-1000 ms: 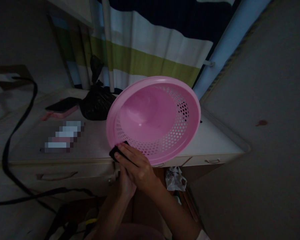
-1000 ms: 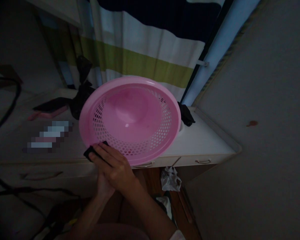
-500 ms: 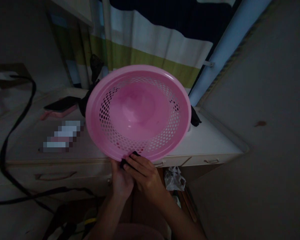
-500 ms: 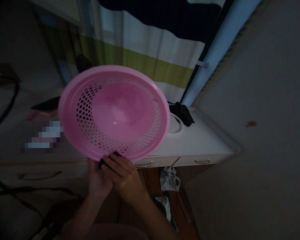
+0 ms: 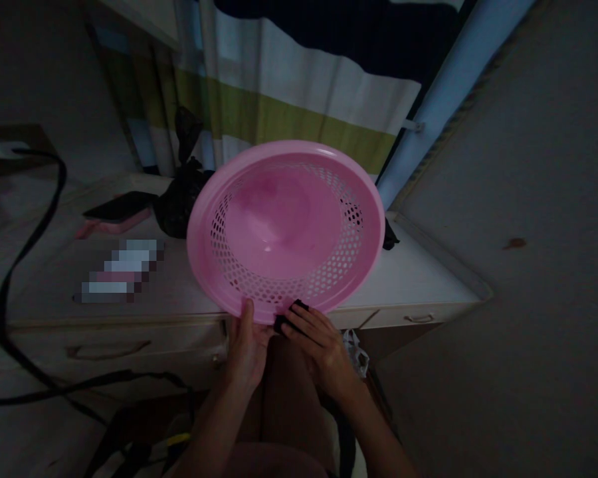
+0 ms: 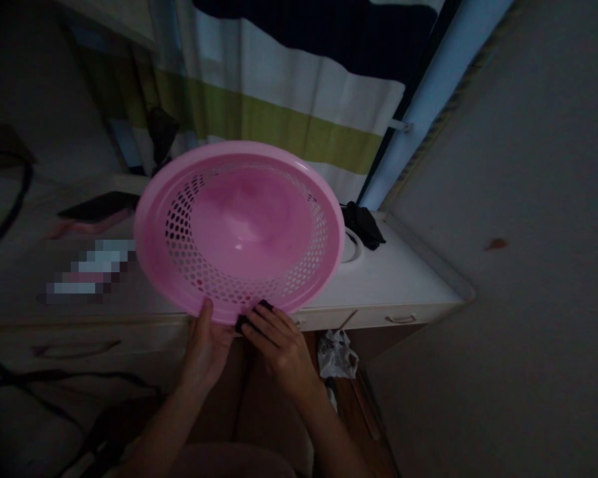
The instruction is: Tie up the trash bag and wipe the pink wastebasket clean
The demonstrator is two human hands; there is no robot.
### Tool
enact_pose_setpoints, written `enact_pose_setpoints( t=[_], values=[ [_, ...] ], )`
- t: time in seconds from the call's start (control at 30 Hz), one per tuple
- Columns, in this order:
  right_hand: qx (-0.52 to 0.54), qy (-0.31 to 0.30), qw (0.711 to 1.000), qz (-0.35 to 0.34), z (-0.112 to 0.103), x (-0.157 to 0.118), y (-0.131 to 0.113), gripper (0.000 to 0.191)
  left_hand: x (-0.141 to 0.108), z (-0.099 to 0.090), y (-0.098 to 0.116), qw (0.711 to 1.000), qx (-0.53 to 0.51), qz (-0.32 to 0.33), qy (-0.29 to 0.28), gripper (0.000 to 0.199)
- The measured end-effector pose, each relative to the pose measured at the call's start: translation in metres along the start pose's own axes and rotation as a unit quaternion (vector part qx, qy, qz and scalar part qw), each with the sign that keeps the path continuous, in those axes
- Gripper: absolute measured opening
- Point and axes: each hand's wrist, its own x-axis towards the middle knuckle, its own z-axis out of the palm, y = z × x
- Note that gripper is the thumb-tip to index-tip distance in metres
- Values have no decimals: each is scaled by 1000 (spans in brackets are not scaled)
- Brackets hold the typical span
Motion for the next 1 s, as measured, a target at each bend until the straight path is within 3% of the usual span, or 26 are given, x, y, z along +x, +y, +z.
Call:
enact_pose_setpoints(
  t=[0.23,0.37,0.47,0.63,0.73,0.83,1.0],
  values=[
    [-101,48,990,90,-23,-16,45,48,-6,0,-4,998,31,46,-2,42],
    [-136,60,979,137,-22,-15,58,43,-11,7,-3,997,50,53,14,38],
    [-115,46,979,159,-6,-14,46,38,-11,9,-4,996,64,56,16,38],
    [-38,37,985,164,26,-13,4,42,-9,1,-11,996,74,49,27,39],
    [-13,39,987,154,32,-14,-5,46,-7,-2,-11,995,79,47,31,38],
    [-27,32,990,136,26,-19,10,48,-7,-2,-8,994,91,53,27,38],
    [-111,36,987,112,-3,-30,68,47,-8,1,-3,991,119,49,26,45]
  ],
)
